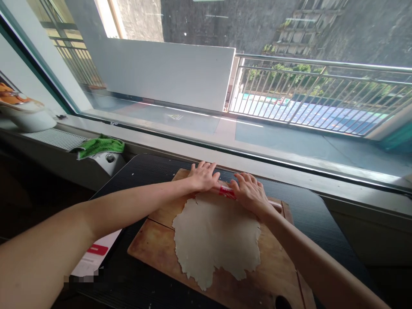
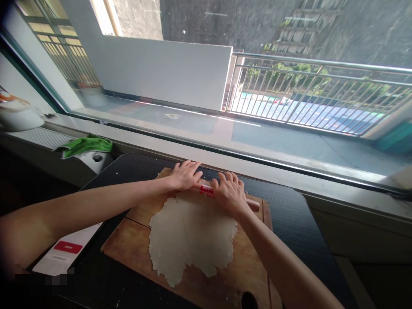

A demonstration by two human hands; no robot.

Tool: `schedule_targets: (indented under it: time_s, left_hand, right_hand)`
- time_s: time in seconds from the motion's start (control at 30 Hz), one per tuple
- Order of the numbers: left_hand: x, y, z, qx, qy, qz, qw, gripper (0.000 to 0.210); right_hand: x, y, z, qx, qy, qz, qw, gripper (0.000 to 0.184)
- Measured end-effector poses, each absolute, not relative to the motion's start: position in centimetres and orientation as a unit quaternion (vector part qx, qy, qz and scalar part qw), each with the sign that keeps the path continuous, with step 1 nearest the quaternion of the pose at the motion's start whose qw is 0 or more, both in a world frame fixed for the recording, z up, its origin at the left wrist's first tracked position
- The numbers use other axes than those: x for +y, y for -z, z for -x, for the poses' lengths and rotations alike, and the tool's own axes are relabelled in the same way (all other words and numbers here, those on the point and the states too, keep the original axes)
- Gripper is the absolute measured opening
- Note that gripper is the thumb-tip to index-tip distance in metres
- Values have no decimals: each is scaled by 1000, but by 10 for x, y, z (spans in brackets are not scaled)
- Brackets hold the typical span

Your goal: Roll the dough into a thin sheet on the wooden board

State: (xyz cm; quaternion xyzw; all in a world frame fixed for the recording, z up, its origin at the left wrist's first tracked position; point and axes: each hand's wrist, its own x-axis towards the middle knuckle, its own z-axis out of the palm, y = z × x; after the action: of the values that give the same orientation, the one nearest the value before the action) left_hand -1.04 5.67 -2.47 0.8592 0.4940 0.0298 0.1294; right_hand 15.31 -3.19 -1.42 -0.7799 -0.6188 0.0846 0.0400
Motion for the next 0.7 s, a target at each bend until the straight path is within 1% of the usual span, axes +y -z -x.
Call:
schedule_targets:
  time_s: [0.07,0.17,0.27,0.33,0.43,0.53,0.7]
  left_hand:
    - [56,25,11,493,-44,-860,122,54]
    - [74,20,-3,517,-77,-848,92,52]
    - [91,14,-16,536,-113,-835,56,52]
    - [90,15,-15,539,-108,-833,60,53]
    - [72,22,0,518,-66,-847,95,55]
    - [58,28,11,493,-55,-861,110,56]
    - [83,19,-10,535,-81,-837,80,55]
  right_hand:
    - [-29,15,-154,-622,-81,777,46,55]
    - [-1,14,-163,-571,-115,812,45,57]
    - [20,12,-170,-533,-116,837,52,58]
    - [15,11,-168,-530,-115,838,54,59]
    - [-14,12,-157,-567,-123,813,42,59]
    - [-35,14,-150,-621,-93,778,37,55]
    - [3,14,-165,-567,-93,817,45,57]
